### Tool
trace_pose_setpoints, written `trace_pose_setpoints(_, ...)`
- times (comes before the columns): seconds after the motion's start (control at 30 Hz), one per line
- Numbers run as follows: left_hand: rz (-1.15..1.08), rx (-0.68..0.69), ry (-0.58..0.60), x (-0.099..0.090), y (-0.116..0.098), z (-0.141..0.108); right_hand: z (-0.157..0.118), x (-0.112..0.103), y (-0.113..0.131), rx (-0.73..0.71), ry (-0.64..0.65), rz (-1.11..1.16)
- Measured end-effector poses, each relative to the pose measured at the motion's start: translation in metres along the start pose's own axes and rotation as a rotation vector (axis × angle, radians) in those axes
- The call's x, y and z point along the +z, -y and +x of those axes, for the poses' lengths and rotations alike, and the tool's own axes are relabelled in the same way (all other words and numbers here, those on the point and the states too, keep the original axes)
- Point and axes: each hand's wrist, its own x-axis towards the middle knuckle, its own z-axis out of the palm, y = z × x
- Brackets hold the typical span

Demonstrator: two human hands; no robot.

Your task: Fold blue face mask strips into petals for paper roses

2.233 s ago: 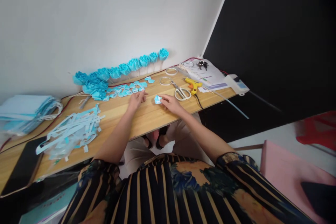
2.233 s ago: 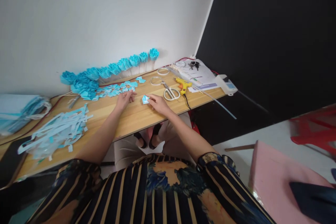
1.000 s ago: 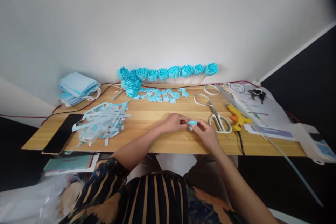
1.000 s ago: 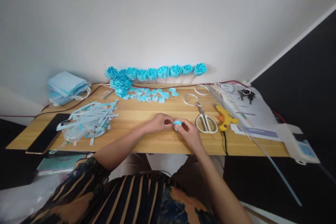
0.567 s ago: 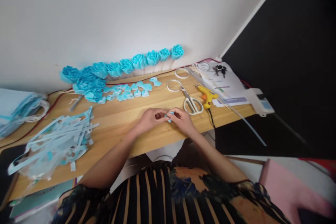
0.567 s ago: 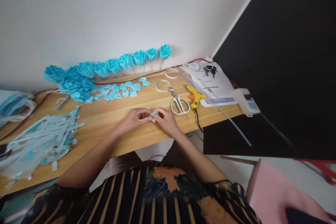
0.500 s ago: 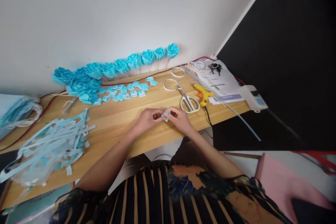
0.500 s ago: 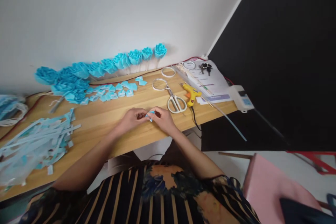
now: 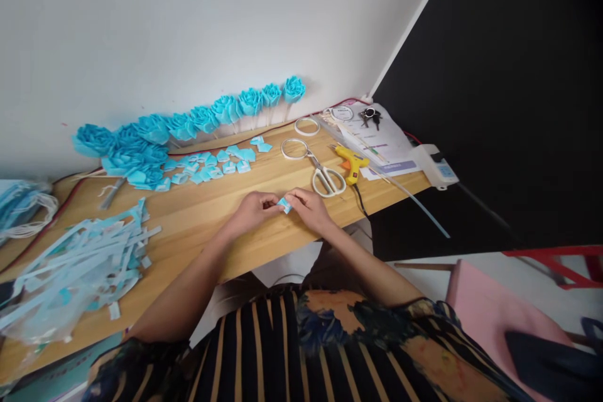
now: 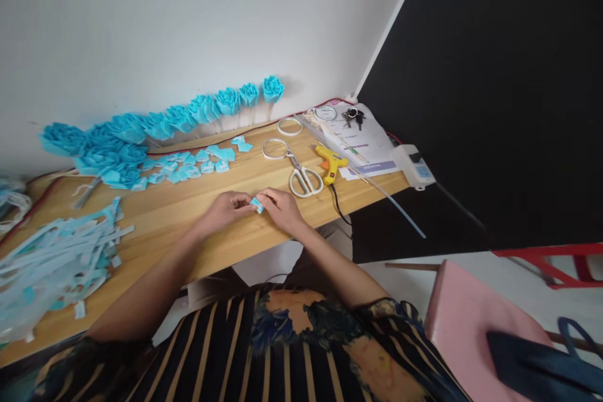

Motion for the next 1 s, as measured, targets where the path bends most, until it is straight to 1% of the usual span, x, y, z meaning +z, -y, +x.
trace_pose_setpoints(0.3,-0.050,-0.007,-0.005,-0.001,0.007,0.001,0.000,0.000,0.001,-0.039,-0.022,-0.018)
trace_pose_setpoints(0.63,-0.151,-0.026,-0.006,-0.006,0.004,-0.001,-0.002,0.000,0.002,-0.022,-0.051,-0.023)
trace_pose_setpoints(0.8,-0.146,-0.003,-0.028,-0.009,0.001,-0.001,-0.003,-0.002,0.007,0.018,-0.086,-0.035)
trace_pose_setpoints(1.0,-0.246,-0.016,-0.088,-0.012,-0.001,0.000,-0.001,-0.001,0.004,0.039,-0.076,0.005)
